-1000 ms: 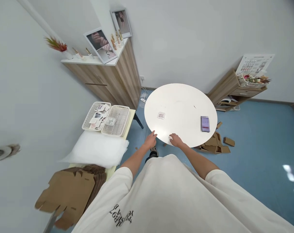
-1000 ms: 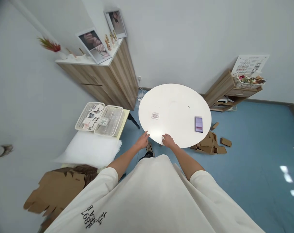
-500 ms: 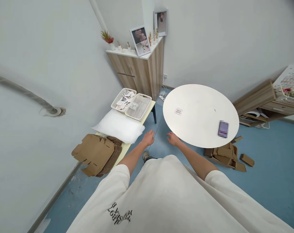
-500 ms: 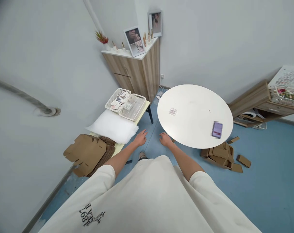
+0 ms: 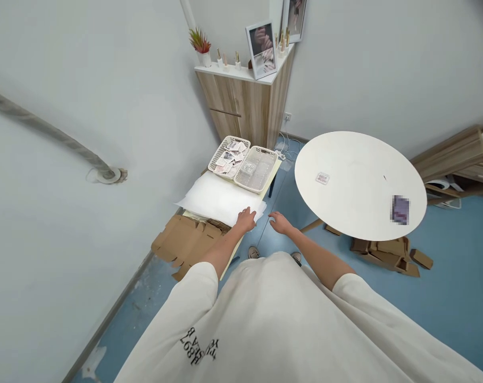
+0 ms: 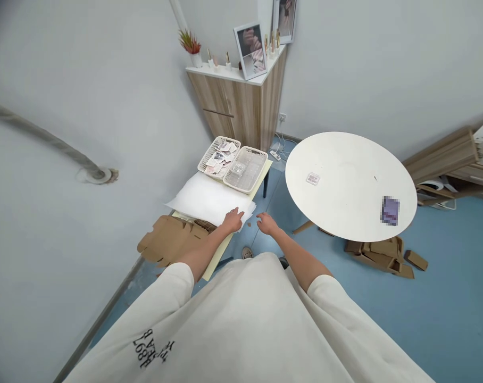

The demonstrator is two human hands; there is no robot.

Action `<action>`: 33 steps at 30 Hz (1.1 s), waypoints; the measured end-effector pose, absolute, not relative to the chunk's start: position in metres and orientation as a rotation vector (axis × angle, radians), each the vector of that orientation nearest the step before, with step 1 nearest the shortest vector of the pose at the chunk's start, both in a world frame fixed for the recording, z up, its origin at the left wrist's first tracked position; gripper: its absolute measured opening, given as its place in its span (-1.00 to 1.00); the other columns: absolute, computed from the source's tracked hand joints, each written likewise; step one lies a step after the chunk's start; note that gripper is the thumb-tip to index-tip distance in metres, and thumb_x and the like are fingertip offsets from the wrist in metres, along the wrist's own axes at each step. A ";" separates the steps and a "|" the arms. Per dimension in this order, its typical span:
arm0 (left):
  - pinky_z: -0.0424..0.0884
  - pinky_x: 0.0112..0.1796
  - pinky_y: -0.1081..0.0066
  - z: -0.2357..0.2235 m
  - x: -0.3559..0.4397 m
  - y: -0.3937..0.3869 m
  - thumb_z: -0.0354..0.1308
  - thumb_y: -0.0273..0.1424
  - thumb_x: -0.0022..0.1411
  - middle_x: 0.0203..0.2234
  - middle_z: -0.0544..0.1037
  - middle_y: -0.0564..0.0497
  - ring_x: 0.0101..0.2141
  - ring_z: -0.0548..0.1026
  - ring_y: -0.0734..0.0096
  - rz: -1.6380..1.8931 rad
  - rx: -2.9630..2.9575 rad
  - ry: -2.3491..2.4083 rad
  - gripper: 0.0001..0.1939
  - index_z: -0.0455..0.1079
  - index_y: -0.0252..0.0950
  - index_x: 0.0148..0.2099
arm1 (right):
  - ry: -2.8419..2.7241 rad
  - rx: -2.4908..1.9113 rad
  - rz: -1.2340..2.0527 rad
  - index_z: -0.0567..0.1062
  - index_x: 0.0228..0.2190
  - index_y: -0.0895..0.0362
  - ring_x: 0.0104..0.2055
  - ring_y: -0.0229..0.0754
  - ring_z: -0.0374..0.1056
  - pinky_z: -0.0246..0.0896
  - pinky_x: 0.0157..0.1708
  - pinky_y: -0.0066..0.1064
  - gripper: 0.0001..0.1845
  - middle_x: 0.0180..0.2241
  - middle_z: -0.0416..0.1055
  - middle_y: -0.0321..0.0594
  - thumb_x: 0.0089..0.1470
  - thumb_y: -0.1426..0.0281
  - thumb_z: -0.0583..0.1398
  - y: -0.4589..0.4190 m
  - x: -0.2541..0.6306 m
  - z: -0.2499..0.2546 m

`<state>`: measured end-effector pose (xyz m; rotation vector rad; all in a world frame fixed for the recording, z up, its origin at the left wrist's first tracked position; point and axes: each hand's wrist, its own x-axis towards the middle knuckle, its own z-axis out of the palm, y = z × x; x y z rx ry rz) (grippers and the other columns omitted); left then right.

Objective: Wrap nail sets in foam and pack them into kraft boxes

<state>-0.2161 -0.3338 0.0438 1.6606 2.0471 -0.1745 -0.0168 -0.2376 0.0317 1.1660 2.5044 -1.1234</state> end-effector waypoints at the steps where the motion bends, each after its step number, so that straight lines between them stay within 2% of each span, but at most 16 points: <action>1: 0.17 0.20 0.00 0.042 -0.220 -0.334 0.08 -0.40 0.28 0.39 0.05 -0.25 0.32 0.13 -0.09 -0.181 1.666 2.020 -0.48 0.26 -0.23 0.28 | 2.504 1.173 -1.128 0.40 0.18 0.16 0.26 -0.05 0.22 0.09 0.25 -0.27 -0.53 0.24 0.27 -0.02 0.27 0.42 0.07 -0.242 -0.024 0.029; 9: 0.18 0.17 -0.10 0.024 -0.226 -0.324 0.06 -0.40 0.27 0.41 0.01 -0.17 0.33 0.06 -0.13 -0.167 1.723 1.917 -0.47 0.23 -0.13 0.28 | 2.473 1.217 -1.099 0.41 0.17 0.19 0.26 -0.06 0.22 0.08 0.25 -0.29 -0.54 0.19 0.32 0.00 0.26 0.45 0.08 -0.254 -0.040 0.023; 13: 0.17 0.17 -0.06 0.015 -0.226 -0.324 0.10 -0.42 0.24 0.37 0.05 -0.23 0.31 0.07 -0.14 -0.184 1.724 1.951 -0.46 0.23 -0.21 0.27 | 2.442 1.257 -1.088 0.41 0.17 0.19 0.25 -0.06 0.24 0.10 0.24 -0.30 -0.54 0.20 0.32 0.00 0.27 0.44 0.08 -0.255 -0.040 0.029; 17: 0.20 0.17 0.02 0.014 -0.230 -0.328 0.02 -0.48 0.27 0.27 0.19 -0.33 0.26 0.17 -0.06 -0.107 1.740 1.938 -0.42 0.13 -0.35 0.32 | 2.410 1.284 -1.093 0.41 0.18 0.16 0.23 -0.04 0.27 0.14 0.21 -0.29 -0.53 0.21 0.31 0.00 0.27 0.44 0.06 -0.256 -0.042 0.034; 22: 0.24 0.15 0.09 0.021 -0.236 -0.333 -0.01 -0.50 0.27 0.20 0.28 -0.30 0.21 0.25 0.00 -0.032 1.765 1.950 -0.42 0.11 -0.35 0.33 | 2.376 1.334 -1.132 0.43 0.16 0.15 0.11 -0.06 0.38 0.20 0.15 -0.29 -0.54 0.20 0.34 0.00 0.27 0.41 0.07 -0.255 -0.050 0.032; 26: 0.25 0.15 0.13 0.028 -0.238 -0.337 -0.03 -0.52 0.28 0.24 0.25 -0.27 0.20 0.27 0.03 0.047 1.829 1.928 -0.42 0.10 -0.34 0.34 | 2.334 1.471 -1.320 0.46 0.13 0.13 0.07 -0.08 0.42 0.25 0.13 -0.28 -0.56 0.13 0.43 -0.04 0.24 0.42 0.09 -0.251 -0.067 0.030; 30: 0.25 0.16 0.15 0.035 -0.232 -0.342 -0.05 -0.54 0.28 0.29 0.21 -0.22 0.23 0.25 0.07 0.115 1.925 1.848 -0.38 0.06 -0.29 0.37 | 2.292 1.683 -1.640 0.47 0.12 0.12 0.14 -0.12 0.37 0.26 0.15 -0.29 -0.56 0.14 0.44 -0.09 0.27 0.31 0.07 -0.244 -0.086 0.034; 33: 0.27 0.16 0.13 0.040 -0.222 -0.344 -0.04 -0.53 0.27 0.29 0.22 -0.22 0.24 0.24 0.07 0.155 1.981 1.783 -0.36 0.04 -0.30 0.38 | 2.288 1.740 -1.715 0.50 0.07 0.09 0.12 -0.12 0.39 0.27 0.15 -0.29 -0.57 0.12 0.46 -0.13 0.28 0.26 0.05 -0.238 -0.092 0.037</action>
